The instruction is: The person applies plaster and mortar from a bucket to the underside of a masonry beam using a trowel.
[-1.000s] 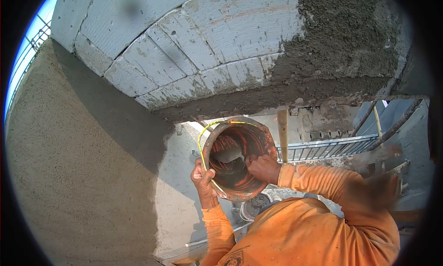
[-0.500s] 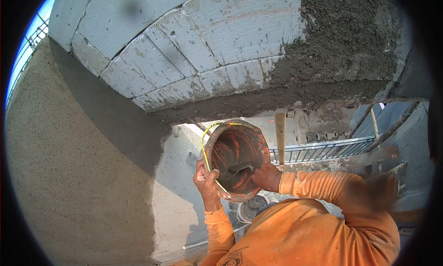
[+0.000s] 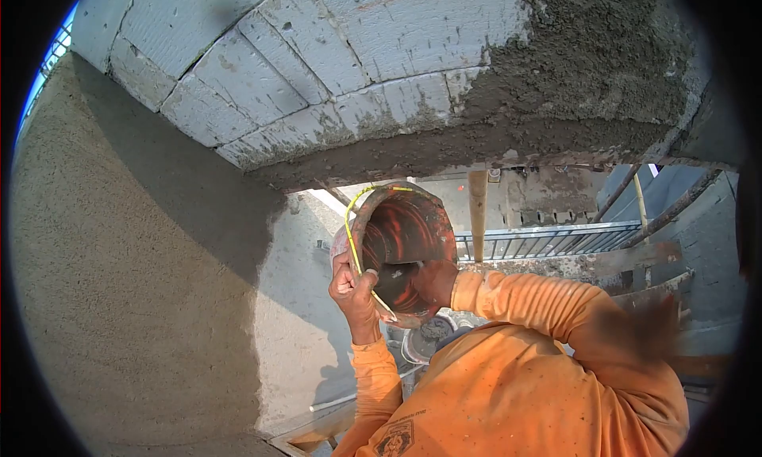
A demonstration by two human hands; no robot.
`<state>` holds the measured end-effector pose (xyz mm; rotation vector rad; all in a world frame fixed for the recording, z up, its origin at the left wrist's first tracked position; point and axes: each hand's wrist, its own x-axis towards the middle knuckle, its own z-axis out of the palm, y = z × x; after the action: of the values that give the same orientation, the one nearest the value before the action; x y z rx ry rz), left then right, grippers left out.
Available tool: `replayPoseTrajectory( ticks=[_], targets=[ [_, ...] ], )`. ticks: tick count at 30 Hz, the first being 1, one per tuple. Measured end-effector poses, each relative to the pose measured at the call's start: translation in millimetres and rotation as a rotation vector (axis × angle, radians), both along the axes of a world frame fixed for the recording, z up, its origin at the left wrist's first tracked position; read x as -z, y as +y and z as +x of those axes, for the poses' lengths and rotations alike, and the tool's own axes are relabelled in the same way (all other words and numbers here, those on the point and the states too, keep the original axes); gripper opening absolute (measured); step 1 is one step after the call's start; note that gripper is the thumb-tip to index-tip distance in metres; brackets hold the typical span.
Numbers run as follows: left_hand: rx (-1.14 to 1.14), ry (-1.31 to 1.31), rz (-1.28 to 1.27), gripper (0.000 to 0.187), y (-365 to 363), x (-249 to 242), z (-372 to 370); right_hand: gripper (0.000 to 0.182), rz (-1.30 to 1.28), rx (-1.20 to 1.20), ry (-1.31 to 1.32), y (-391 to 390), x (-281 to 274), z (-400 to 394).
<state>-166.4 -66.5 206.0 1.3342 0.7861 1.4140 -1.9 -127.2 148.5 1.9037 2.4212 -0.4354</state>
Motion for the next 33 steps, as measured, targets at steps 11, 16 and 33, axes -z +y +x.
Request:
replayPoseTrajectory(
  ticks=[11,16,33],
  targets=[
    [0.03,-0.012,0.034,0.025,-7,-7,11,0.017,0.119,0.022,-0.031,-10,3,2],
    [-0.042,0.095,0.05,0.025,-18,-17,21,0.019,0.396,0.044,-0.221,7,-9,23],
    [0.235,0.164,0.149,0.031,-33,-11,50,0.031,-0.745,0.309,0.549,-8,-21,102]
  ],
)
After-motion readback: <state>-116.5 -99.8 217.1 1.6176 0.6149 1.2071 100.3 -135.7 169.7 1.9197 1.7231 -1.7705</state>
